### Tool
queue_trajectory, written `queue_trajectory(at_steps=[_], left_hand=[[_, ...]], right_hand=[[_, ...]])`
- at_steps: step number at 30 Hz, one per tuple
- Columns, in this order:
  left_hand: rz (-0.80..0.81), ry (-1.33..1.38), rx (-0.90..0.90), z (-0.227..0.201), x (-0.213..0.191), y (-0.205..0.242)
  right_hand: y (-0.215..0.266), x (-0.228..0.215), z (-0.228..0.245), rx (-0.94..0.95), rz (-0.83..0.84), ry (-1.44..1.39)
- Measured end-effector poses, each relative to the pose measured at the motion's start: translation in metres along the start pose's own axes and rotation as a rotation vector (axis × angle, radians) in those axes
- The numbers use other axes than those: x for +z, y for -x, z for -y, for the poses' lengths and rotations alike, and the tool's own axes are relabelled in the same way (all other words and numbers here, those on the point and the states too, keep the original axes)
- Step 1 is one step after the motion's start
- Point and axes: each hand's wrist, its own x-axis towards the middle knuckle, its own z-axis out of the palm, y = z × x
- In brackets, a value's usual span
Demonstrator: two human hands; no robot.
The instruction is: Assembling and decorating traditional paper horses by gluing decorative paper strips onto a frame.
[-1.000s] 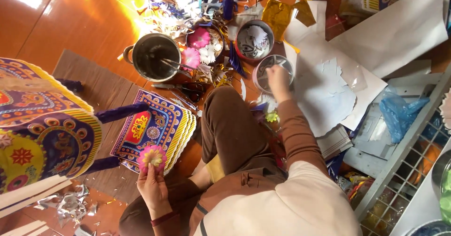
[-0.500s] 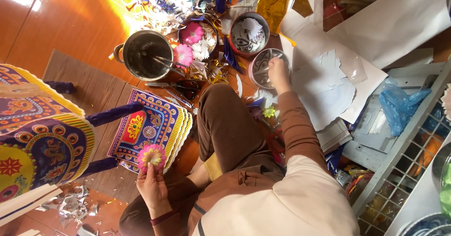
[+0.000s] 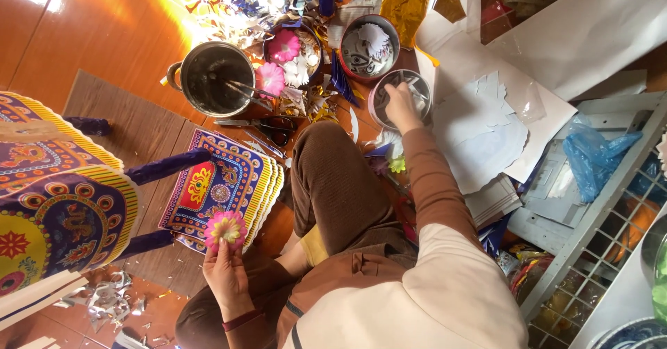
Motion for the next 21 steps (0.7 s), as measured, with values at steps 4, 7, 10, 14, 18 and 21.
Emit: queue_trajectory(at_steps=[4, 7, 10, 14, 18, 21], left_hand=[[-0.006, 0.011, 0.006, 0.002, -0.004, -0.002], [-0.015, 0.014, -0.004, 0.005, -0.007, -0.004], [-0.024, -0.01, -0.016, 0.005, -0.005, -0.004], [-0.03, -0.026, -0.021, 0.003, -0.002, -0.002], [-0.021, -0.014, -0.018, 0.001, 0.001, 0.001], [-0.024, 0.006, -0.024, 0.003, -0.001, 0.0]], right_hand=[[0.006, -0.001, -0.001, 0.048, 0.054, 0.055], [0.012, 0.007, -0.014, -0.021, 0.024, 0.128], [0.019, 0.011, -0.023, -0.102, -0.078, 0.05], [0.022, 0.005, -0.031, -0.15, -0.3, -0.086], [0.009, 0.004, -0.04, -0.093, -0.424, -0.16], [0.012, -0.004, -0.03, -0.093, -0.399, -0.193]])
